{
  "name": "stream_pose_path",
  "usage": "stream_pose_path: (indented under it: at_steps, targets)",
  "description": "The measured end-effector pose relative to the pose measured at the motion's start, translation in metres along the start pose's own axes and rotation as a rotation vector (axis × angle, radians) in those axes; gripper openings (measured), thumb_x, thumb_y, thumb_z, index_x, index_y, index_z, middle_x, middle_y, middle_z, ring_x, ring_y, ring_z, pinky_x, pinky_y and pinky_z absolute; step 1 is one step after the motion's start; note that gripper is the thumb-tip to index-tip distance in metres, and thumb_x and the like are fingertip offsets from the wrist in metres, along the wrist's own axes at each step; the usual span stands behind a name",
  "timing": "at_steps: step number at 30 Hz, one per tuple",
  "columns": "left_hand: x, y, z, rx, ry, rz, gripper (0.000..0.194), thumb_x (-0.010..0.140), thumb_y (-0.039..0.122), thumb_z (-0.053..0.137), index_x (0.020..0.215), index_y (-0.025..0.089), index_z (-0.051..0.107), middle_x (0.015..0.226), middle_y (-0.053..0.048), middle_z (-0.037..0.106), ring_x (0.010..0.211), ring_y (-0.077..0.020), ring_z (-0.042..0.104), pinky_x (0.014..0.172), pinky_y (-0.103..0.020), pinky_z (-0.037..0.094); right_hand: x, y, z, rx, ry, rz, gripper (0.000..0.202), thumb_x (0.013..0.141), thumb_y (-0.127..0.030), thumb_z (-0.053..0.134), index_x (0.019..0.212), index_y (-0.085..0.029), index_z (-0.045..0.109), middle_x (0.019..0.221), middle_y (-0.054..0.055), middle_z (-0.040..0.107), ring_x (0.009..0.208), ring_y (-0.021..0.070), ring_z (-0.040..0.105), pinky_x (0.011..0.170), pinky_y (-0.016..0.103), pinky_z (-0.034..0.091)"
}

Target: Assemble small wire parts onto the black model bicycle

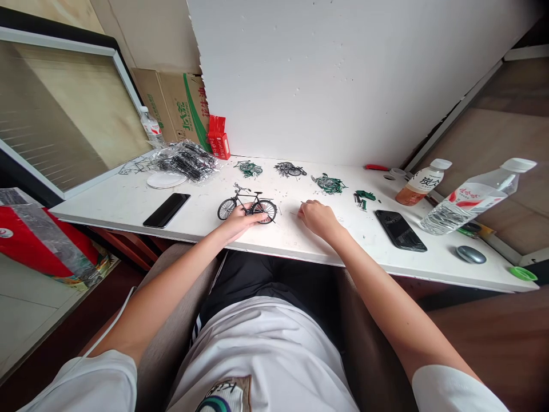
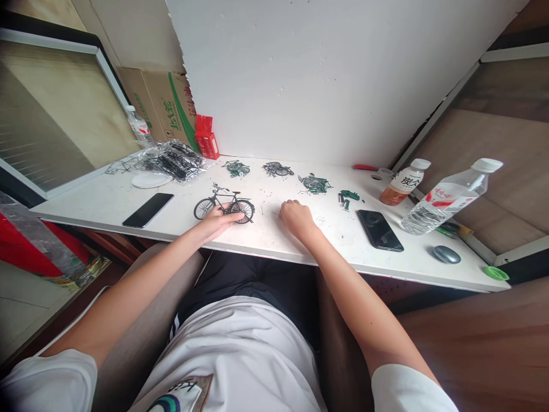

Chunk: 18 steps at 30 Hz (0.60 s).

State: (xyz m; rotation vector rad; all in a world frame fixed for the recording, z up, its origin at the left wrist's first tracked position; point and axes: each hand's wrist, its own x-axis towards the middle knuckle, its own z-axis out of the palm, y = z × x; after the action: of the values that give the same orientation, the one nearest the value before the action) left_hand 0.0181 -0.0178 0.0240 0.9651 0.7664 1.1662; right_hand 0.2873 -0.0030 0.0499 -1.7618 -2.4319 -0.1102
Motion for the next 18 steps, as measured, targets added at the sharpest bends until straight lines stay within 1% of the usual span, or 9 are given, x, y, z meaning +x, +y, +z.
stream_pose_path:
  at_steps: [2,4,6,8,10,12,14,16,18]
  targets:
    - [0.0,0.0,0.0,-0.002,-0.003,0.005,0.046,0.061,0.019,0.104,0.098,0.013,0.076,0.099,-0.006,0.079,0.094,-0.02,0.075,0.113,-0.049,0.053,-0.001,0.0,0.003,-0.028,-0.002,-0.015,0.027,0.109,-0.019,0.05,0.101,-0.013,0.075,0.109,0.027,0.075,0.104,0.0381,0.07,0.074,0.04,0.05]
    - [0.0,-0.001,0.0,-0.002,0.001,0.002,0.046,0.061,0.019,0.104,0.098,0.013,0.077,0.099,-0.006,0.079,0.095,-0.02,0.075,0.113,-0.049,0.052,0.001,0.001,0.006,0.019,0.011,-0.023,0.026,0.11,-0.019,0.048,0.105,-0.013,0.072,0.111,0.027,0.074,0.101,0.0358,0.07,0.075,0.039,0.051]
    - [0.0,-0.002,-0.001,0.0,-0.002,0.001,0.046,0.062,0.019,0.103,0.098,0.013,0.077,0.099,-0.007,0.079,0.095,-0.0203,0.075,0.113,-0.048,0.052,0.004,0.003,0.009,0.143,0.046,-0.03,0.022,0.109,-0.017,0.049,0.107,-0.013,0.071,0.11,0.023,0.075,0.092,0.0305,0.07,0.077,0.038,0.051]
    - [0.001,-0.002,-0.001,0.005,-0.012,0.005,0.044,0.062,0.019,0.103,0.097,0.014,0.077,0.099,-0.007,0.08,0.096,-0.0206,0.075,0.113,-0.048,0.051,0.007,0.006,0.011,0.296,0.093,-0.044,0.017,0.106,-0.015,0.054,0.104,-0.015,0.071,0.106,0.017,0.077,0.086,0.0257,0.07,0.079,0.035,0.052]
    - [0.001,-0.002,-0.002,0.011,-0.021,0.013,0.043,0.062,0.02,0.103,0.096,0.014,0.078,0.099,-0.006,0.079,0.097,-0.0206,0.075,0.112,-0.048,0.051,0.011,0.007,0.014,0.42,0.14,-0.065,0.016,0.102,-0.013,0.058,0.107,-0.015,0.073,0.1,0.012,0.079,0.084,0.023,0.069,0.081,0.033,0.052]
    - [0.001,-0.003,-0.002,0.013,-0.023,0.013,0.043,0.062,0.021,0.104,0.096,0.014,0.078,0.098,-0.005,0.079,0.096,-0.0203,0.075,0.112,-0.047,0.052,0.012,0.007,0.017,0.481,0.179,-0.081,0.022,0.101,-0.012,0.058,0.114,-0.014,0.075,0.1,0.011,0.08,0.086,0.0228,0.071,0.083,0.033,0.053]
    - [0.001,-0.003,-0.001,0.01,-0.023,0.012,0.043,0.062,0.021,0.104,0.095,0.014,0.078,0.097,-0.005,0.079,0.096,-0.0202,0.075,0.112,-0.047,0.052,0.013,0.007,0.018,0.485,0.19,-0.113,0.027,0.102,-0.011,0.056,0.119,-0.014,0.076,0.109,0.013,0.08,0.093,0.0244,0.073,0.088,0.034,0.054]
    - [0.001,-0.002,-0.001,0.007,-0.022,0.012,0.043,0.062,0.02,0.104,0.095,0.014,0.078,0.098,-0.005,0.079,0.095,-0.0201,0.075,0.112,-0.048,0.052,0.012,0.007,0.017,0.436,0.17,-0.152,0.03,0.105,-0.013,0.053,0.121,-0.014,0.079,0.118,0.016,0.078,0.1,0.0261,0.072,0.091,0.035,0.053]
    - [0.001,-0.002,0.0,0.005,-0.025,0.012,0.043,0.062,0.02,0.104,0.096,0.014,0.078,0.098,-0.005,0.079,0.095,-0.0203,0.075,0.112,-0.048,0.052,0.01,0.005,0.014,0.349,0.125,-0.184,0.035,0.109,-0.016,0.049,0.125,-0.014,0.08,0.118,0.017,0.076,0.102,0.0272,0.07,0.091,0.036,0.053]
